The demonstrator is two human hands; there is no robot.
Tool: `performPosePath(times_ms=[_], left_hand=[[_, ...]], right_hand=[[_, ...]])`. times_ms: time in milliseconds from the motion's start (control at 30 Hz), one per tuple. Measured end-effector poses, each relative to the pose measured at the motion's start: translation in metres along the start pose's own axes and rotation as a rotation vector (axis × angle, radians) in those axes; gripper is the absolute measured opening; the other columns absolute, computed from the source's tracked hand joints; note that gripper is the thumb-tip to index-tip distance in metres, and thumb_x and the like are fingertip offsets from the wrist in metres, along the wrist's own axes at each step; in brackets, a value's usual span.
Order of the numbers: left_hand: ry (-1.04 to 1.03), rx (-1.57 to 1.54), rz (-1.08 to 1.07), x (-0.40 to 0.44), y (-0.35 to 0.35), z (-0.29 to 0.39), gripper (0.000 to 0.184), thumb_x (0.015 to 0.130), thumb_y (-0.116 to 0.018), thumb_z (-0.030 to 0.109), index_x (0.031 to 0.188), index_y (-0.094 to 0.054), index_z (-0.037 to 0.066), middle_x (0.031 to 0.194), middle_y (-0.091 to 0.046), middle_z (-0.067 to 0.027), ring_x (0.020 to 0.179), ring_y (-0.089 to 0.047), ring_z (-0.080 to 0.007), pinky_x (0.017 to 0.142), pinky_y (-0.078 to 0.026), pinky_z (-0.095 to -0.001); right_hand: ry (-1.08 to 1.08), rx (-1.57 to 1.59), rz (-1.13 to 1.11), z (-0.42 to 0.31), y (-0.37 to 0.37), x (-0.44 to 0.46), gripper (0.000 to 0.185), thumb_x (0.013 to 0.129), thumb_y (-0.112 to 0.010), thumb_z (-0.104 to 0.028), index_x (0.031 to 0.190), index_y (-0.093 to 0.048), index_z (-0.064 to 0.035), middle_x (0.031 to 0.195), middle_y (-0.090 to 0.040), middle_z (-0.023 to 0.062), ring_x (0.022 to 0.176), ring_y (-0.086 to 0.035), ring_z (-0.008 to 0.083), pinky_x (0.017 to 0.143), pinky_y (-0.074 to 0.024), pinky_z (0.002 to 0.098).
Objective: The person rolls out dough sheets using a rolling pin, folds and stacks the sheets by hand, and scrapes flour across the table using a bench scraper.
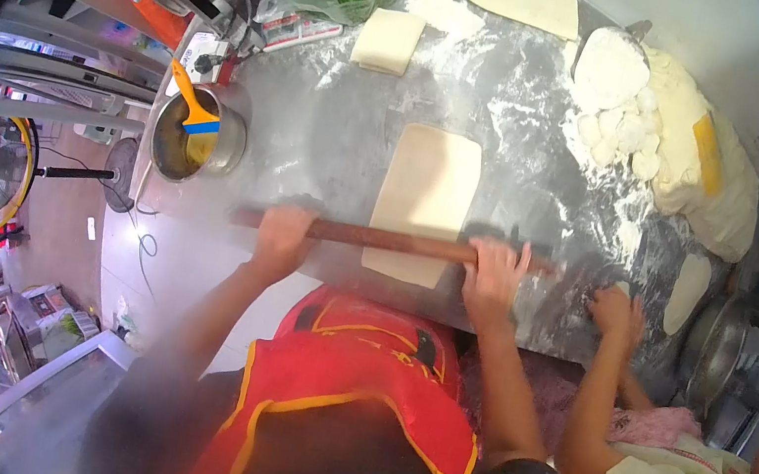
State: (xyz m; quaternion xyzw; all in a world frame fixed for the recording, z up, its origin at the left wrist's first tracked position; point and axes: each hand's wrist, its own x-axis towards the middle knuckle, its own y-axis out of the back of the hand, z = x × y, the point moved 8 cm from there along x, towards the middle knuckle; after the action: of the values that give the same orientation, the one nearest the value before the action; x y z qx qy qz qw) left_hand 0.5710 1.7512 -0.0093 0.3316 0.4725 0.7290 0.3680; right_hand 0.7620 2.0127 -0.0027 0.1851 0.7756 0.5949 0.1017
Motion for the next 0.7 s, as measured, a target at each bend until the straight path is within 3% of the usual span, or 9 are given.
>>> performPosePath(times_ms=[33,100,200,300,400,500,600,700], left_hand=[[0.011,0.01,0.071,0.001,0.009,-0.003,0.037,0.074,-0.069,0.019,0.107,-0.057,0.008,0.093,-0.055,-0.0099,0.09,-0.054,-0.0297,0.08,-0.038,-0.0417],[0.153,0.03,0.073,0.015,0.021,-0.013,0.035,0.075,-0.069,0.018,0.106,-0.057,0.008,0.093,-0.056,-0.0095,0.09,-0.054,-0.0292,0.077,-0.038,-0.0411],[0.336,0.121,0.122,0.031,0.022,-0.034,0.034,0.076,-0.07,0.02,0.106,-0.058,0.009,0.094,-0.057,-0.0083,0.09,-0.055,-0.0281,0.077,-0.039,-0.0408],[0.439,0.224,0.145,0.04,0.015,-0.054,0.036,0.076,-0.071,0.021,0.107,-0.057,0.01,0.094,-0.057,-0.0074,0.091,-0.056,-0.0274,0.078,-0.039,-0.0405],[0.481,0.242,0.179,0.04,0.013,-0.069,0.038,0.075,-0.073,0.023,0.107,-0.057,0.01,0.094,-0.057,-0.0058,0.094,-0.056,-0.0263,0.079,-0.039,-0.0407],[0.458,0.248,0.183,0.034,0.011,-0.072,0.041,0.075,-0.075,0.023,0.109,-0.056,0.009,0.099,-0.057,-0.0097,0.096,-0.055,-0.0284,0.081,-0.04,-0.0424],[0.453,0.118,0.247,0.04,0.019,-0.057,0.052,0.075,-0.076,0.023,0.119,-0.054,0.005,0.114,-0.056,-0.0167,0.107,-0.053,-0.0323,0.092,-0.04,-0.0454],[0.199,-0.212,0.32,0.062,0.016,-0.009,0.068,0.076,-0.077,0.024,0.132,-0.047,0.001,0.131,-0.049,-0.023,0.121,-0.048,-0.0358,0.104,-0.036,-0.0461]], right_hand=[[0.014,-0.02,0.047,-0.01,0.015,0.028,0.053,0.075,-0.072,-0.011,0.124,-0.053,-0.0102,0.118,-0.055,0.0114,0.117,-0.049,0.0309,0.113,-0.0207,0.0575],[0.009,-0.017,0.354,-0.038,0.059,0.077,0.044,0.073,-0.073,-0.012,0.114,-0.056,-0.0086,0.109,-0.057,0.0107,0.111,-0.05,0.0316,0.109,-0.027,0.055],[-0.065,0.162,0.341,-0.016,0.011,0.127,0.046,0.071,-0.077,-0.015,0.11,-0.055,-0.0073,0.108,-0.057,0.0115,0.109,-0.051,0.0319,0.101,-0.0349,0.05],[-0.203,0.225,-0.034,-0.018,-0.036,0.165,0.047,0.069,-0.08,-0.02,0.107,-0.055,-0.0066,0.109,-0.057,0.013,0.109,-0.051,0.0325,0.094,-0.0392,0.0459],[-0.144,0.218,-0.024,-0.029,-0.036,0.18,0.043,0.07,-0.08,-0.024,0.103,-0.058,-0.0067,0.108,-0.059,0.0138,0.108,-0.052,0.0338,0.094,-0.0404,0.0448],[-0.057,0.23,-0.236,-0.023,-0.049,0.189,0.04,0.072,-0.077,-0.026,0.102,-0.058,-0.0061,0.11,-0.059,0.0151,0.113,-0.05,0.0352,0.095,-0.0402,0.0454],[0.246,0.098,-0.18,-0.032,-0.047,0.186,0.041,0.074,-0.074,-0.028,0.104,-0.057,-0.0055,0.108,-0.062,0.0167,0.107,-0.056,0.0347,0.089,-0.0453,0.045],[0.526,0.165,-0.371,-0.058,-0.041,0.158,0.039,0.076,-0.072,-0.029,0.103,-0.057,-0.0053,0.095,-0.065,0.0173,0.093,-0.063,0.034,0.079,-0.0492,0.0453]])
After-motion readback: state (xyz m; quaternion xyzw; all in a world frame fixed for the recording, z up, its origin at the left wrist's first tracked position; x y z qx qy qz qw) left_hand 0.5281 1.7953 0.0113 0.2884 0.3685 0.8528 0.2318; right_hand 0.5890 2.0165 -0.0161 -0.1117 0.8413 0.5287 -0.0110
